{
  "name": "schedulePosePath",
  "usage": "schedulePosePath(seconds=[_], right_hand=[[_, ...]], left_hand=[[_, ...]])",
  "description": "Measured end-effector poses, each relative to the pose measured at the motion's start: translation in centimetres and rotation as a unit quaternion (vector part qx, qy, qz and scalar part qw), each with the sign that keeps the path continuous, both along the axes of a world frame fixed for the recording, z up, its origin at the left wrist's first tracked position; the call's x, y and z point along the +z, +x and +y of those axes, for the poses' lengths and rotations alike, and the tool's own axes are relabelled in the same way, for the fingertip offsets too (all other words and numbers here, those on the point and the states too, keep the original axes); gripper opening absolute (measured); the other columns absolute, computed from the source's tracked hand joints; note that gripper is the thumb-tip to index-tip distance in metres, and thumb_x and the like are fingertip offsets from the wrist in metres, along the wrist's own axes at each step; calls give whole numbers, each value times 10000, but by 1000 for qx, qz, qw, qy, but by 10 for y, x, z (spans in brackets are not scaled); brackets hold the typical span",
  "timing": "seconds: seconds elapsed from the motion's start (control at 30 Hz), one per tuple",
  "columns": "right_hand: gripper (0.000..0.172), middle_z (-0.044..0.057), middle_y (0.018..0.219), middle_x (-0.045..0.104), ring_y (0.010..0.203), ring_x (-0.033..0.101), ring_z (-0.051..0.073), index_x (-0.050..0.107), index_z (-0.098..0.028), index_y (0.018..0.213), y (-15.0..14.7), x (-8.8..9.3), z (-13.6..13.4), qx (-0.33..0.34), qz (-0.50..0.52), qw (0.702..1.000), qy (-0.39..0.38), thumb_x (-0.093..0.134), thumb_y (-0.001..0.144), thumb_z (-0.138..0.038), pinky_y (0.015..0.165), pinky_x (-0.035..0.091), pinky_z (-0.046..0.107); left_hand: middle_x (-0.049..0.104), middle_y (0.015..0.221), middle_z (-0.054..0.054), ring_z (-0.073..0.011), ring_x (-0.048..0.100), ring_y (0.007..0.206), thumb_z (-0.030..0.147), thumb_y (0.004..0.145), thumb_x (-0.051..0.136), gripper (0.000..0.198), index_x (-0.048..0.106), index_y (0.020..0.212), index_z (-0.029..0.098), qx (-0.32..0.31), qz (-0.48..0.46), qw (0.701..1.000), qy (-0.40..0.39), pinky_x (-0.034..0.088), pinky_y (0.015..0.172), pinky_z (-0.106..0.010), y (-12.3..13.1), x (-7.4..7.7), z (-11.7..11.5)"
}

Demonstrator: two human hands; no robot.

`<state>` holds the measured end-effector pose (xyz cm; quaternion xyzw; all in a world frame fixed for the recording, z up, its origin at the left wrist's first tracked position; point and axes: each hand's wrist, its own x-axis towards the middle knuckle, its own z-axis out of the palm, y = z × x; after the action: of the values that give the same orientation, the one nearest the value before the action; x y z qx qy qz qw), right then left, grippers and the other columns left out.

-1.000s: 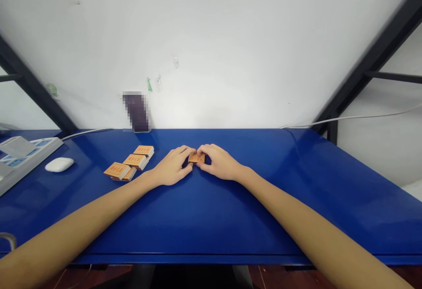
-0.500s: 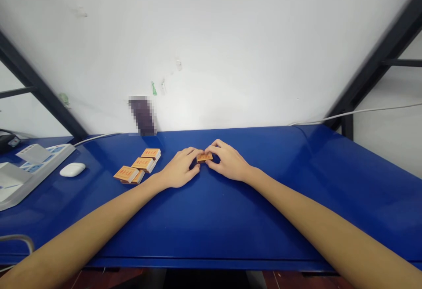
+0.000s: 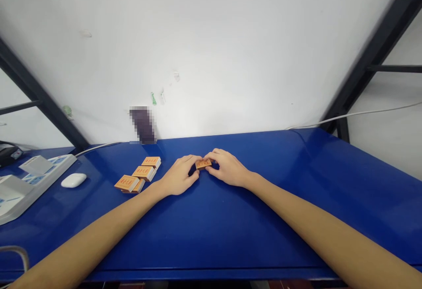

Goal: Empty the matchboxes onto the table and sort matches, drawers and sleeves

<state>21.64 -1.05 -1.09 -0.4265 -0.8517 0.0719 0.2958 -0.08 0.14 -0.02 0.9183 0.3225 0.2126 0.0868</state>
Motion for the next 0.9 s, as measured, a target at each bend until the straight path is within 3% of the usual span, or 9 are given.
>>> schedulePosePath(seconds=[0.37, 0.6, 0.9], right_hand=[[215, 68, 955, 673, 852, 606, 206, 659, -197, 1091, -1, -1, 1, 4, 3, 1000, 8, 597, 887, -221, 784, 508, 363], [184, 60, 863, 678, 769, 607, 191, 697, -191, 1039, 0, -2, 1, 10, 7, 1000, 27, 605, 883, -219, 712, 502, 339], [174, 31, 821, 660, 718, 602, 163, 701, -217, 1032, 0, -4, 2, 2, 30, 1000, 0, 607, 888, -243, 678, 500, 309]], left_hand=[[656, 1173, -74, -252, 596, 1114, 206, 880, 479, 327, 541, 1200, 199, -1, -9, 1000, 5, 451, 1000, -427, 0, -2, 3], [667, 1119, -74, -247, 614, 1065, 211, 884, 478, 298, 562, 1169, 183, 5, -11, 1000, 9, 467, 960, -408, 0, -2, 1], [661, 1111, -76, -239, 614, 1070, 198, 876, 479, 338, 553, 1206, 188, 12, -14, 1000, 16, 468, 973, -398, -1, -6, 2]])
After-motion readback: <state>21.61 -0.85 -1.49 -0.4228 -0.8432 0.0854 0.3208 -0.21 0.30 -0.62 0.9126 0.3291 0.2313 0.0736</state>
